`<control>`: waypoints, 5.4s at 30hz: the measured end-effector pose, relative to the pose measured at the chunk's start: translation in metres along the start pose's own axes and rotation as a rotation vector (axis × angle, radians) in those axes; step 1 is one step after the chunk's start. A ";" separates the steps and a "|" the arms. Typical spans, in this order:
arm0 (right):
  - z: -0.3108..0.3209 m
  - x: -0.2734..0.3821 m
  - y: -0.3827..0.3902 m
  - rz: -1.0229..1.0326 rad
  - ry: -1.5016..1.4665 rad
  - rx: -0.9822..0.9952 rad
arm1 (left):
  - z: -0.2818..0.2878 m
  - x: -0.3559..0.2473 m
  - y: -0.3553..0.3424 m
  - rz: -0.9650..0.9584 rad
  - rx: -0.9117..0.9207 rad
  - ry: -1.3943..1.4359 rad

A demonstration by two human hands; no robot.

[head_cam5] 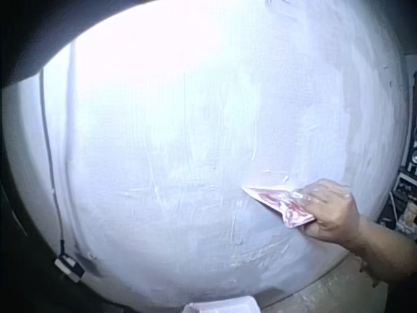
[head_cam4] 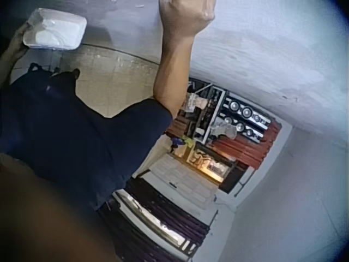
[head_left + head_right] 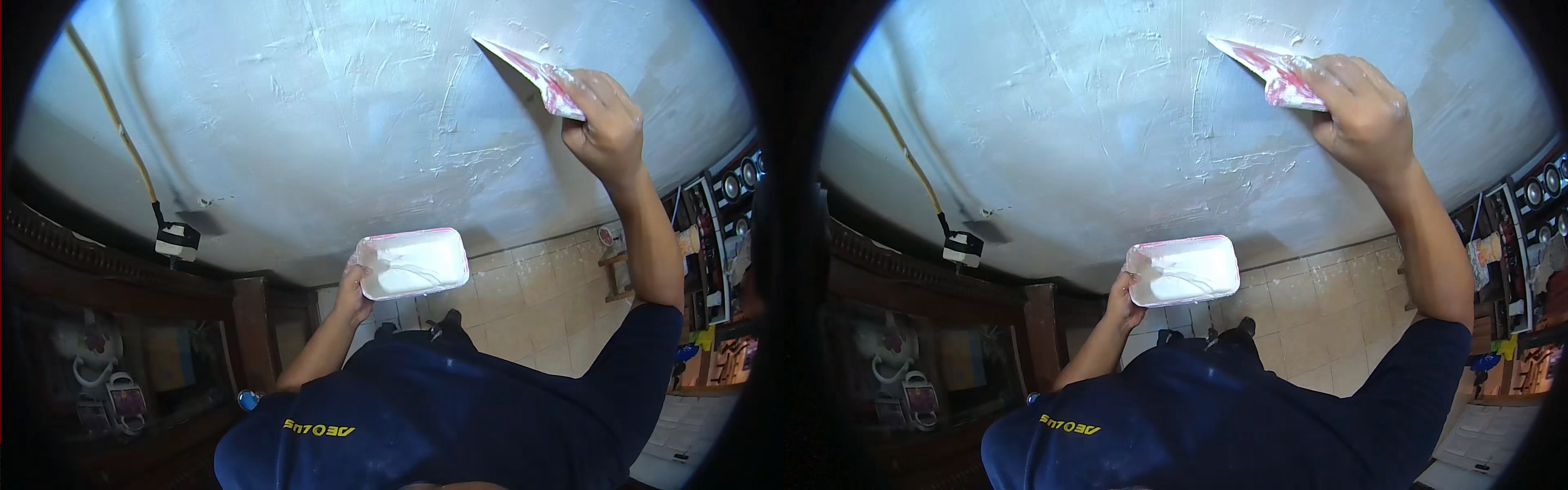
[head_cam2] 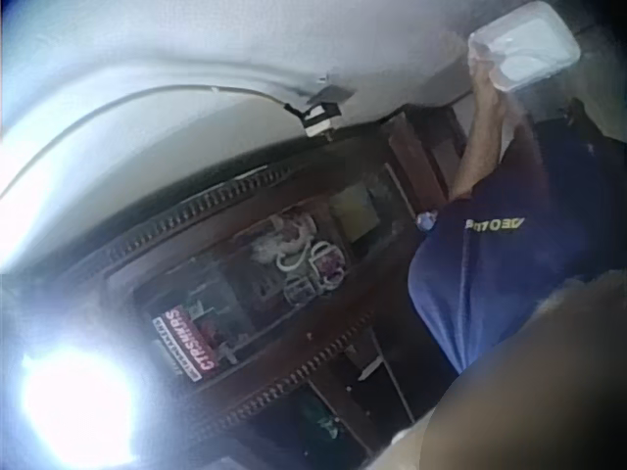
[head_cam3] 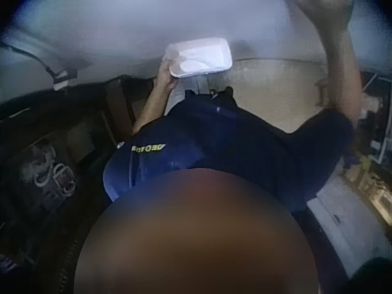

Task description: The person applies plaster to the ceiling using a putty knife to repair small areas.

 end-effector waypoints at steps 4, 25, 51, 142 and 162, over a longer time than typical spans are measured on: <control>-0.035 0.031 0.039 -0.012 0.109 0.007 | 0.012 0.002 -0.003 0.010 -0.003 -0.002; 0.006 -0.002 0.004 -0.162 0.012 -0.105 | 0.009 -0.003 -0.001 0.003 -0.025 0.033; -0.037 0.013 0.045 -0.256 -0.115 0.157 | -0.026 0.004 0.008 0.004 0.005 -0.042; -0.082 -0.011 0.407 -1.525 -1.567 0.346 | -0.110 0.161 -0.041 -0.102 -0.329 0.054; -0.077 -0.026 0.458 -1.626 -1.350 0.324 | -0.112 0.134 -0.044 -0.370 -0.262 -0.060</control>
Point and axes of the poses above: each hand's wrist, its own y-axis away from the middle knuckle, its own z-axis out of the back of the hand, x = y × z, the point moved 10 cm from there along -y, towards the middle knuckle, and after that the axes turned 3 degrees about -x, right-handed, at the moved point
